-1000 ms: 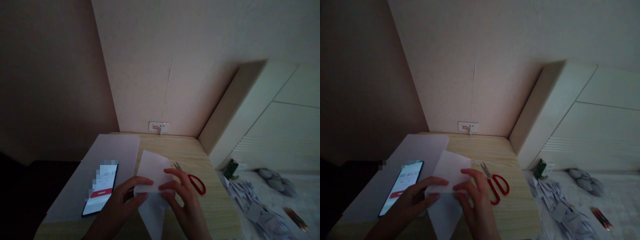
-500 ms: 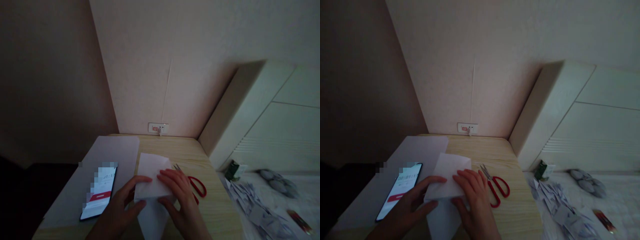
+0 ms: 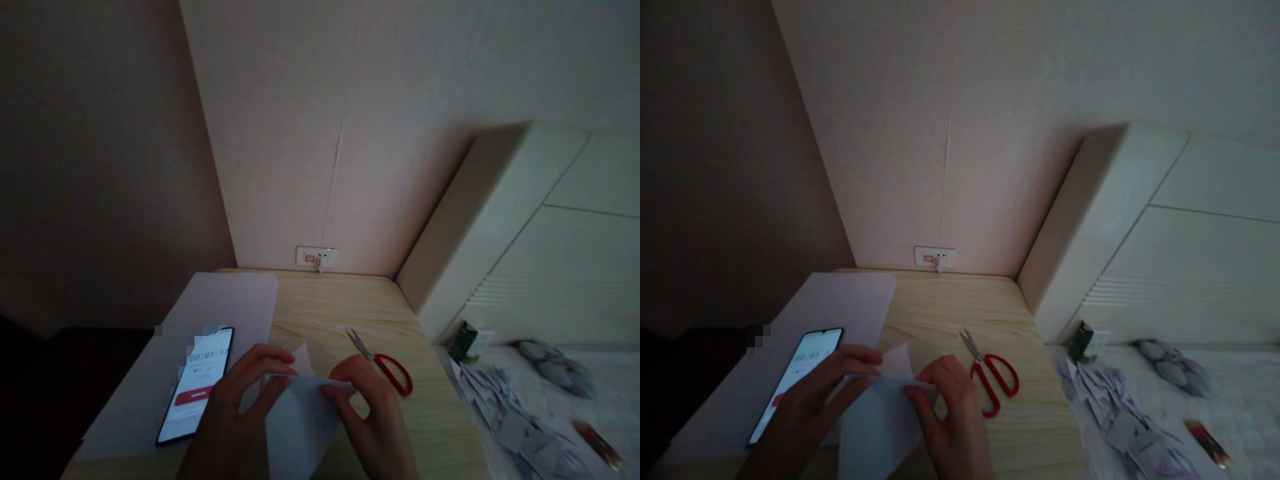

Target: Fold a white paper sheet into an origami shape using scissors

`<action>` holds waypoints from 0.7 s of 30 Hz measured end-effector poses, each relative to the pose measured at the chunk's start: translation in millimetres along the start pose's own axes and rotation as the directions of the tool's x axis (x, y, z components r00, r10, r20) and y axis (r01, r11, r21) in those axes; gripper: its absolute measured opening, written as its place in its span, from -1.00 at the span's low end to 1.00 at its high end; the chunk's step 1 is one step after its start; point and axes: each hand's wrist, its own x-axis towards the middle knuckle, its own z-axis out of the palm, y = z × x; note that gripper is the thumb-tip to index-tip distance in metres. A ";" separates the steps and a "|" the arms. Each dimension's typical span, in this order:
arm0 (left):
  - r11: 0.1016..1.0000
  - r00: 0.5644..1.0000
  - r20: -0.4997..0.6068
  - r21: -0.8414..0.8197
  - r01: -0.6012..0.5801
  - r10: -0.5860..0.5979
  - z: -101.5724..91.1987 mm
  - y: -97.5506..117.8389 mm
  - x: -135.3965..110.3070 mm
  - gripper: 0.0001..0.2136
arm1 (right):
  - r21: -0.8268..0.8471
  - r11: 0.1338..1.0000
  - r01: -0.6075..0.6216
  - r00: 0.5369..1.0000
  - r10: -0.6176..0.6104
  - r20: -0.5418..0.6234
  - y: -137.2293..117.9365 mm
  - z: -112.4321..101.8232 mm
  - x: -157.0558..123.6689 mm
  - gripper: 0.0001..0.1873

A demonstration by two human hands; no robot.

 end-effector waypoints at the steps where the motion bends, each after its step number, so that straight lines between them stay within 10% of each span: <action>1: 0.999 0.999 -0.008 -0.043 0.031 -0.031 0.6 2.3 0.2 -0.81 | -0.006 1.000 -0.014 1.000 0.014 0.015 -1.5 -0.1 0.4 -0.86; 15: 0.997 0.997 0.033 0.011 -0.070 0.070 8.2 -0.7 2.9 -0.89 | -0.019 1.000 -0.002 0.999 0.003 0.040 -9.5 -0.1 3.5 -0.83; 21: 0.902 0.992 -0.058 -0.426 0.075 -0.110 15.0 6.5 -3.3 -0.74 | 0.112 0.985 -0.130 0.985 0.141 -0.099 -5.3 -0.7 -0.6 -0.83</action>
